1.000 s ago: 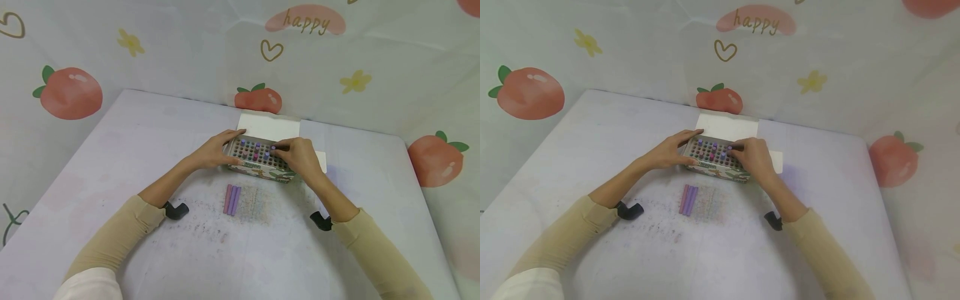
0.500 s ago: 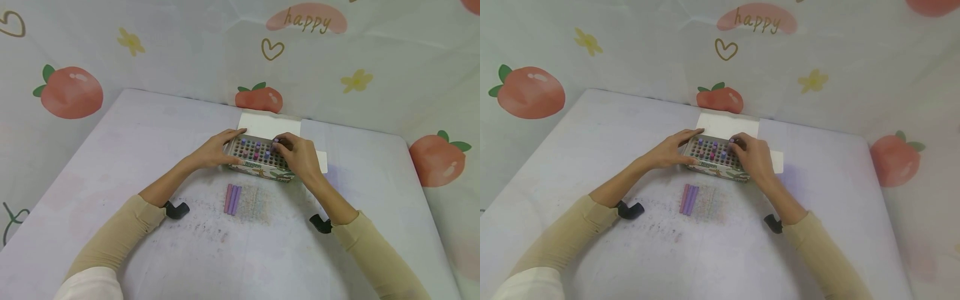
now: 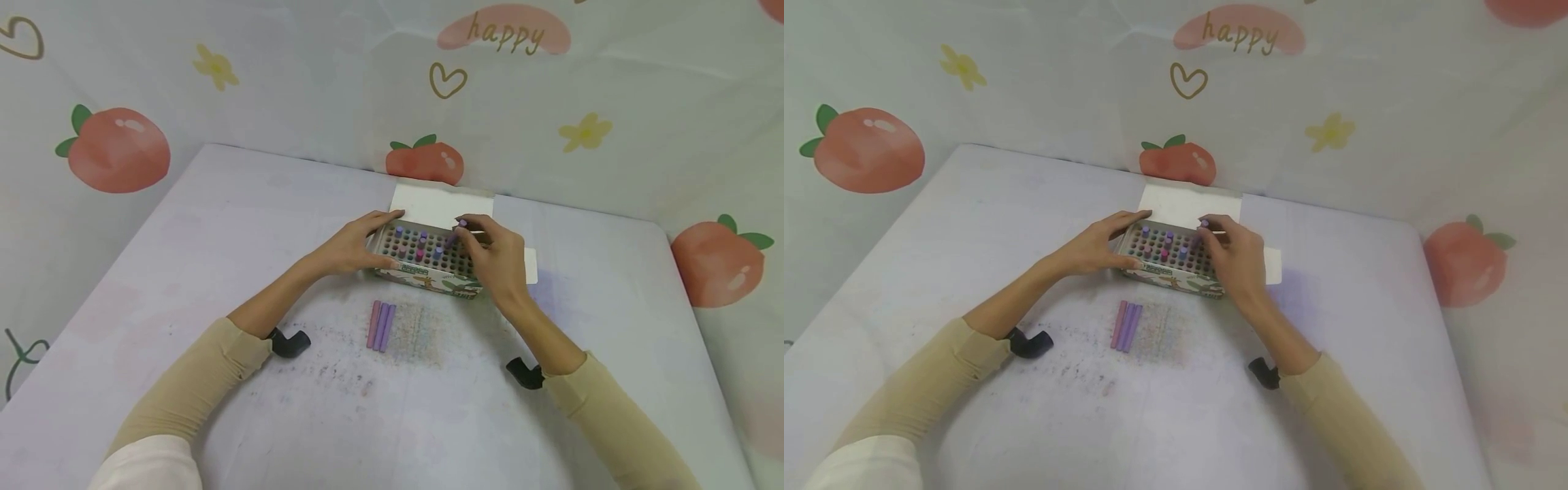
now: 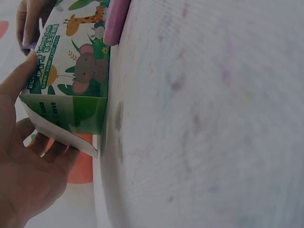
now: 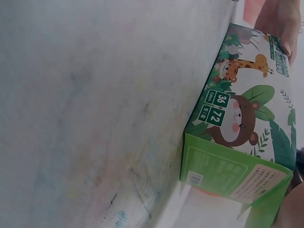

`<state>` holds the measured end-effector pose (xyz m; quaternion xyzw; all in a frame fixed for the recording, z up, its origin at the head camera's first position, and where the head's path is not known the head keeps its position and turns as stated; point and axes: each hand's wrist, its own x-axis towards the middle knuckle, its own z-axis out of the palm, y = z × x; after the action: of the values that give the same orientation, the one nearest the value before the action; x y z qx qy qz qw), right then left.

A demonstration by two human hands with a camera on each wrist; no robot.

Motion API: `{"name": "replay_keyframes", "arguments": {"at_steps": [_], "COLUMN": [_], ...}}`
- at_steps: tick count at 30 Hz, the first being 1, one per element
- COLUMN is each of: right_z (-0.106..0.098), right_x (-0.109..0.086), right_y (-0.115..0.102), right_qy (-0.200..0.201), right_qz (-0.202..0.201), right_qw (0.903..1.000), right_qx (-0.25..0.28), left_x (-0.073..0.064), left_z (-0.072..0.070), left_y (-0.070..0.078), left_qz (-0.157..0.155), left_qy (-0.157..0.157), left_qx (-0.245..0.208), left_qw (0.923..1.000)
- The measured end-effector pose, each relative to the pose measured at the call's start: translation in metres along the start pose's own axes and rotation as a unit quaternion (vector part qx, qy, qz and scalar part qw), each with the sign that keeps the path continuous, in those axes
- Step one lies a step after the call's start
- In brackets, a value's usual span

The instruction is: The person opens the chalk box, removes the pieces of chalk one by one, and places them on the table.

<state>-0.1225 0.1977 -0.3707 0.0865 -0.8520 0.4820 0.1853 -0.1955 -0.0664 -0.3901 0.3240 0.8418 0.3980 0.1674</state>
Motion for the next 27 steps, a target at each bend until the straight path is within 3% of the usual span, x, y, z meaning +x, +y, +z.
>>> {"name": "replay_keyframes", "arguments": {"at_steps": [6, 12, 21, 27], "right_z": [-0.001, -0.005, -0.008, -0.003], "right_x": [-0.004, -0.01, -0.02, -0.028], "right_y": [-0.005, -0.017, -0.022, -0.026], "right_qy": [0.043, 0.049, 0.003, -0.046], "right_qz": [-0.018, 0.01, 0.089, 0.124], "right_qw": [0.9953, 0.9877, 0.9831, 0.9727], "right_qx": [0.085, 0.148, 0.16, 0.191], "left_x": [-0.001, 0.0, 0.001, 0.0], "left_z": [0.0, 0.0, -0.001, -0.001], "left_y": [0.0, 0.0, 0.0, 0.001], "left_qz": [-0.001, 0.001, 0.001, -0.006], "left_qy": [0.0, 0.001, -0.002, -0.002], "left_qx": [-0.003, -0.006, -0.006, -0.003], "left_qw": [1.0, 1.0, 1.0, 1.0]}}
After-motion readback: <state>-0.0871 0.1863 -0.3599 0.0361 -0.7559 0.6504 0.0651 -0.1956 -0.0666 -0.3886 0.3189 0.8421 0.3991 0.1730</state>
